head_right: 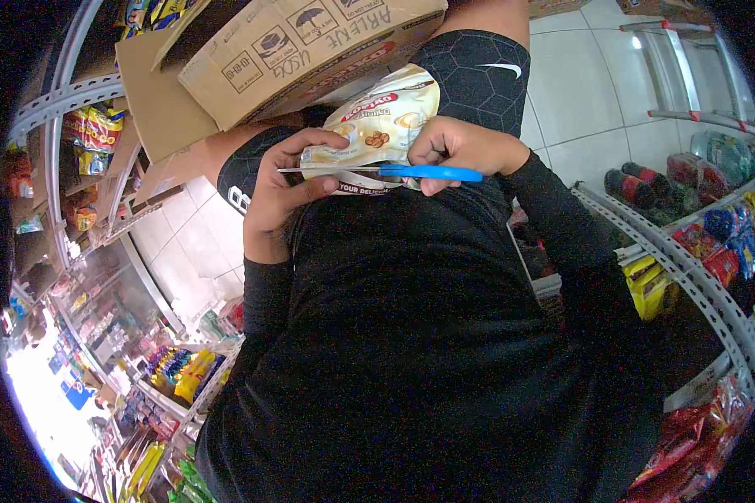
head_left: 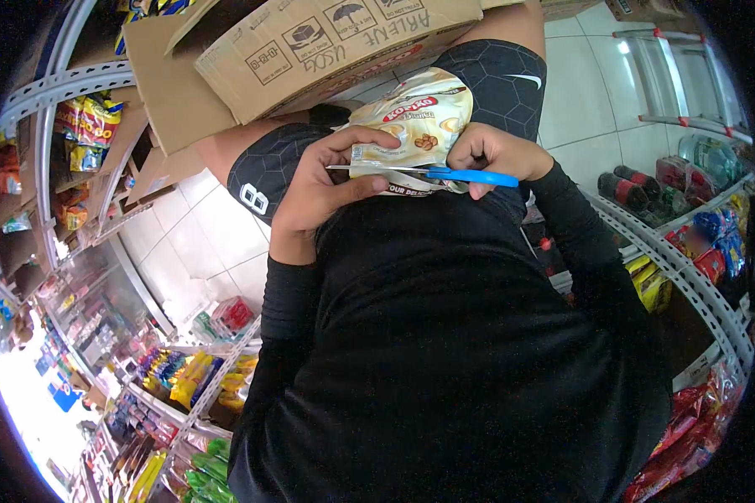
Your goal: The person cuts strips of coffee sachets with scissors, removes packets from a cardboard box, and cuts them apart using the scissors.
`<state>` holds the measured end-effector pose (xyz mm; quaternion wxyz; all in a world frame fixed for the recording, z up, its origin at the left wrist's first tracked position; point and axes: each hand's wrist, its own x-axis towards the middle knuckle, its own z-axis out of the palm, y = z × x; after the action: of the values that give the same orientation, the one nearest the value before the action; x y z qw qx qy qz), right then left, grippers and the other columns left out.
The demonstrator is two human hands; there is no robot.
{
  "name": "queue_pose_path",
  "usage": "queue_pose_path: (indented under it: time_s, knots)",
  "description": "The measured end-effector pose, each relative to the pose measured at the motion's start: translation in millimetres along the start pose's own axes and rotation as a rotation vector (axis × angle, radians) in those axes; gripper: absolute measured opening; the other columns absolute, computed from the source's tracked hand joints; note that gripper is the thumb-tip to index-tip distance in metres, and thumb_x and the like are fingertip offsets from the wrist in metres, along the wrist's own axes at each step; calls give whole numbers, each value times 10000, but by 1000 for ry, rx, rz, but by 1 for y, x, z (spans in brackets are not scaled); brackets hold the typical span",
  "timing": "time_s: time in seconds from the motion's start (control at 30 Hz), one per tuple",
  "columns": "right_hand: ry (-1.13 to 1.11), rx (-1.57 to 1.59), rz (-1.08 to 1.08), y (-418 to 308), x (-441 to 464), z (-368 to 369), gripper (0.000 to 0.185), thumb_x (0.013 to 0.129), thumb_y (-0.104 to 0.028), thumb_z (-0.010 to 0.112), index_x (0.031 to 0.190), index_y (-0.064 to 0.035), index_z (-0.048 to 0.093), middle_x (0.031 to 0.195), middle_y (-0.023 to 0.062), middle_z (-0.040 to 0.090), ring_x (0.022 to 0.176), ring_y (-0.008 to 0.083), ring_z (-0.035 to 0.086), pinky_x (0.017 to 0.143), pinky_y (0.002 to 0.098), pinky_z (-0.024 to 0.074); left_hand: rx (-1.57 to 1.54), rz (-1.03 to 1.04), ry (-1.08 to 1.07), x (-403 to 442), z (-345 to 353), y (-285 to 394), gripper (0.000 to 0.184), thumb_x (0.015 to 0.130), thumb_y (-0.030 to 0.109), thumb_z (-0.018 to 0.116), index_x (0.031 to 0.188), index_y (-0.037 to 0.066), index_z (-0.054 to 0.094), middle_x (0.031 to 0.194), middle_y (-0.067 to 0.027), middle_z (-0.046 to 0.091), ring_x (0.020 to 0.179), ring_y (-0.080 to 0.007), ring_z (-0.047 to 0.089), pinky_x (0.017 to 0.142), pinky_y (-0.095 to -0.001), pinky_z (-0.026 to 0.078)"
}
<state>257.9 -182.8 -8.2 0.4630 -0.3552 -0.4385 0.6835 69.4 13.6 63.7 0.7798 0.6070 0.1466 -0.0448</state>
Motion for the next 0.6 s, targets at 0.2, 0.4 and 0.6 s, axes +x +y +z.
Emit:
queue_pose_path:
  time_s: [0.2, 0.4, 0.6]
  knots:
    - [5, -17, -35, 10, 1, -5, 284, 794, -208, 719, 641, -38, 552, 532, -43, 486, 455, 21, 392, 416, 207, 264, 2, -17, 36, 1, 3, 1, 371, 739, -25, 718, 1096, 4, 620, 1087, -42, 625, 972, -110, 572, 877, -241, 441]
    - [28, -8, -72, 18, 2, -6, 317, 788, -243, 728, 633, -43, 537, 524, -48, 467, 448, 20, 367, 412, 209, 243, -10, -1, 61, 2, 6, -1, 356, 764, -28, 705, 1106, 1, 611, 1097, -51, 616, 976, -108, 564, 859, -231, 451]
    - [30, -27, -69, 15, 0, -7, 269, 789, -189, 722, 647, -29, 559, 526, -33, 493, 443, 27, 400, 406, 205, 271, 5, 7, 55, 3, 7, 0, 356, 774, -28, 702, 1114, -1, 601, 1096, -50, 610, 975, -101, 570, 853, -230, 472]
